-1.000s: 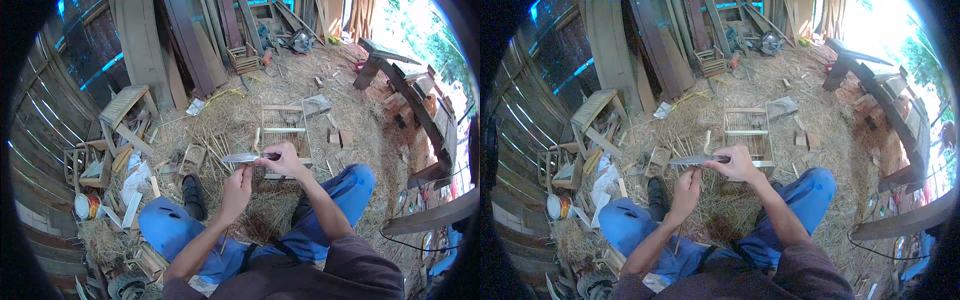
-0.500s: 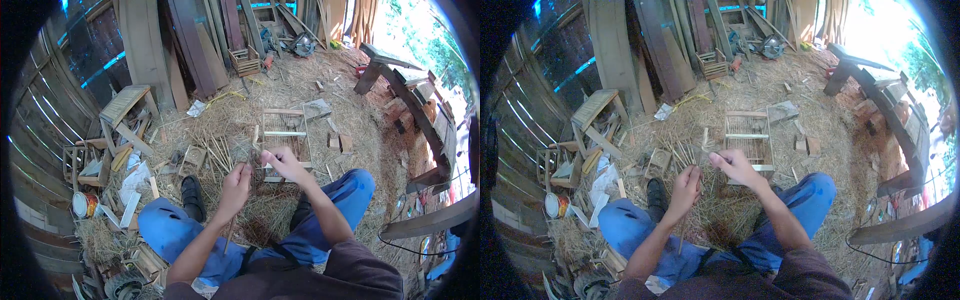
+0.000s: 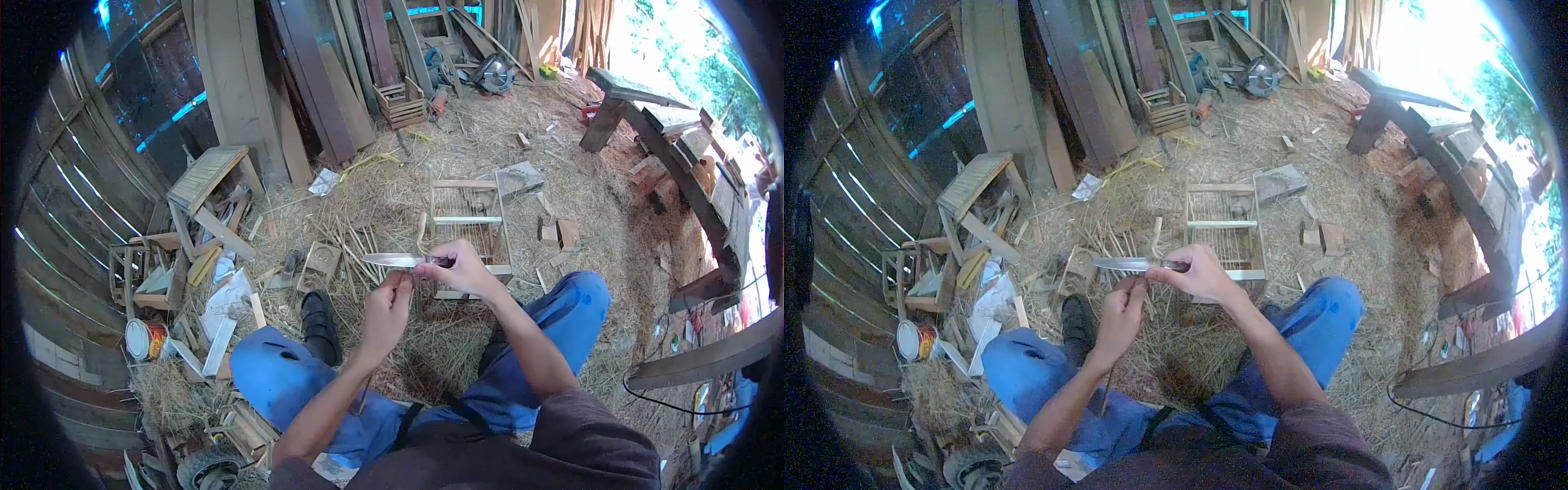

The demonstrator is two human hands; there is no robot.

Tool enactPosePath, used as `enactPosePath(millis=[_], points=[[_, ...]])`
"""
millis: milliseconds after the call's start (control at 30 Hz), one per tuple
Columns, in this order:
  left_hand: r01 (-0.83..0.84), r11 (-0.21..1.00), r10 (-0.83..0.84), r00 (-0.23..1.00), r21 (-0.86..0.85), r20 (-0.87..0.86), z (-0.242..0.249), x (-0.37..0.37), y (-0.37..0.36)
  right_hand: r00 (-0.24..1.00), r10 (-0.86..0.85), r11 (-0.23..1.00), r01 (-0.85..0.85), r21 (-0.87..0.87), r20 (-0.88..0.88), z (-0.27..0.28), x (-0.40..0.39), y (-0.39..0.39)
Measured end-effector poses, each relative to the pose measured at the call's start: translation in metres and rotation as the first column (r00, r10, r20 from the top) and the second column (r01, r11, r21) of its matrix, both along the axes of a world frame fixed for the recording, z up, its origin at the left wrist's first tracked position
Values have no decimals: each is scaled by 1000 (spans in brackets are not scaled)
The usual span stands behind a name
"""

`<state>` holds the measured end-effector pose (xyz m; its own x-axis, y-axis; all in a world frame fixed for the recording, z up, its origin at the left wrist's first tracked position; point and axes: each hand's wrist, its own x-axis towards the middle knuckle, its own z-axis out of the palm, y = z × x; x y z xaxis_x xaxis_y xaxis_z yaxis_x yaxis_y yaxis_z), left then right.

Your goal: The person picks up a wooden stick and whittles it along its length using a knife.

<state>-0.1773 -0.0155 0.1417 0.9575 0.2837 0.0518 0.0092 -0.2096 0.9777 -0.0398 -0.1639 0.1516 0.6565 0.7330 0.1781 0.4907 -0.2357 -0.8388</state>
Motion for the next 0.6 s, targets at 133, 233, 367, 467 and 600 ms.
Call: enactPosePath(millis=[133, 233, 367, 467, 600], points=[[9, 988, -12, 1000, -154, -18, -4, -1, -7, 978, -88, 996, 91, -5, 189, -1, 3, -4], [0, 941, -44, 991, -338, -123, 9, -8, -8, 931, -146, 987, 160, -14, 334, 1, 11, -8], [23, 914, -78, 989, -404, -122, 15, -2, -4, 949, -165, 986, 167, 16, 269, 7, 6, -5], [38, 894, -94, 990, -447, -103, 15, 2, 1, 997, -31, 993, 38, 109, -71, -6, 12, -1], [5, 891, -75, 988, -454, -137, 9, 7, 3, 949, 142, 966, -70, 250, -281, -8, 1, 10]])
